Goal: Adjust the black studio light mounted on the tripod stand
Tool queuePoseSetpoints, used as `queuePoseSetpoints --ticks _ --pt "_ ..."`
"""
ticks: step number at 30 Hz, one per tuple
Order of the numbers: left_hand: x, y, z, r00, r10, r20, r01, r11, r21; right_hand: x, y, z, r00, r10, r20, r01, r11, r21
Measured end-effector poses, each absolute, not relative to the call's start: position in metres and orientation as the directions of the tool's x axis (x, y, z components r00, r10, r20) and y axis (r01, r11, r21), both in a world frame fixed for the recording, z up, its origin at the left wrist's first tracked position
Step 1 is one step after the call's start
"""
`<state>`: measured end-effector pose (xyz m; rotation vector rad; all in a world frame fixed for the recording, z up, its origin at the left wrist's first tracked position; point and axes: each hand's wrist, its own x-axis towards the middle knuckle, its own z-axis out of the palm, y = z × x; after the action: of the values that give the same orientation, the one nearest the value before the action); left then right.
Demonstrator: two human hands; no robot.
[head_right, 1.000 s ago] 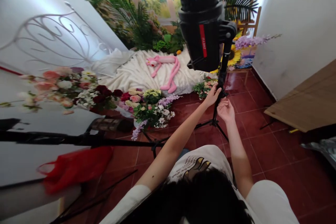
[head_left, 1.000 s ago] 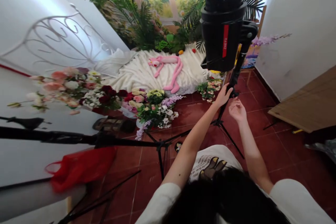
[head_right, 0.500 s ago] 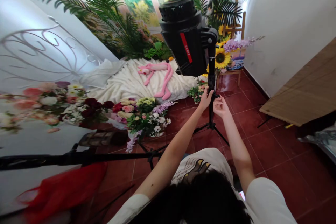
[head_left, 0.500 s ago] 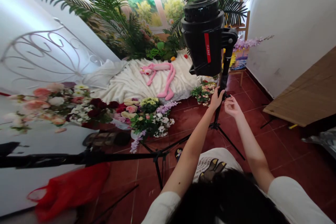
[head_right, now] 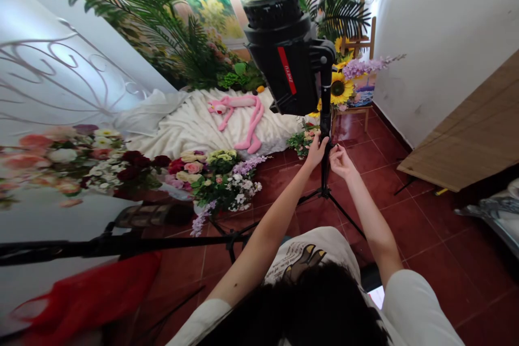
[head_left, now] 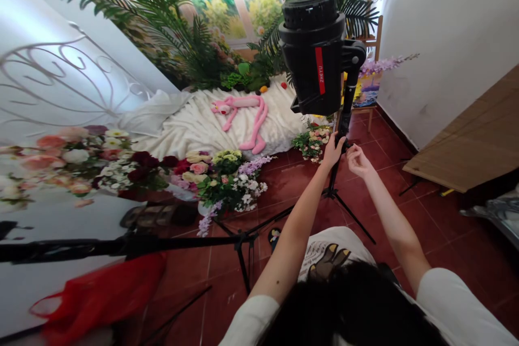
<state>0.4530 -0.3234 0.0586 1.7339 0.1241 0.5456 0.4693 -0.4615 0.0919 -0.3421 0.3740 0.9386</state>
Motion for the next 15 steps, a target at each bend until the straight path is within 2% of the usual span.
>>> queuePoseSetpoints --ticks 5,7,9,10,12,13,15 --pt "0.453 -0.324 0.059 0.889 0.375 0.264 -0.197 -0.207 0.958 0.469 -0.452 0.094 0.687 0.457 -0.565 -0.722 0.517 -0.46" --pt "0.452 -0.324 0.06 0.886 0.378 0.267 -0.199 -0.208 0.957 0.467 -0.451 0.094 0.752 0.365 -0.548 -0.658 0.443 -0.609" --pt "0.451 -0.324 0.062 0.885 0.379 0.27 -0.201 -0.21 0.957 0.464 -0.454 0.093 0.828 0.313 -0.464 -0.549 0.289 -0.784" --pt "0.451 -0.324 0.063 0.886 0.38 0.265 -0.197 -0.207 0.958 0.462 -0.456 0.093 0.877 0.292 -0.382 -0.445 0.189 -0.875" --pt "0.45 -0.324 0.064 0.891 0.382 0.246 -0.181 -0.196 0.964 0.459 -0.464 0.091 0.958 0.261 -0.117 -0.112 -0.034 -0.993" --pt "0.449 -0.325 0.065 0.894 0.383 0.234 -0.172 -0.189 0.967 0.458 -0.468 0.091 0.966 0.255 0.045 0.084 -0.144 -0.986" --pt "0.449 -0.326 0.065 0.897 0.384 0.219 -0.16 -0.178 0.971 0.455 -0.475 0.09 0.902 0.274 0.334 0.411 -0.308 -0.858"
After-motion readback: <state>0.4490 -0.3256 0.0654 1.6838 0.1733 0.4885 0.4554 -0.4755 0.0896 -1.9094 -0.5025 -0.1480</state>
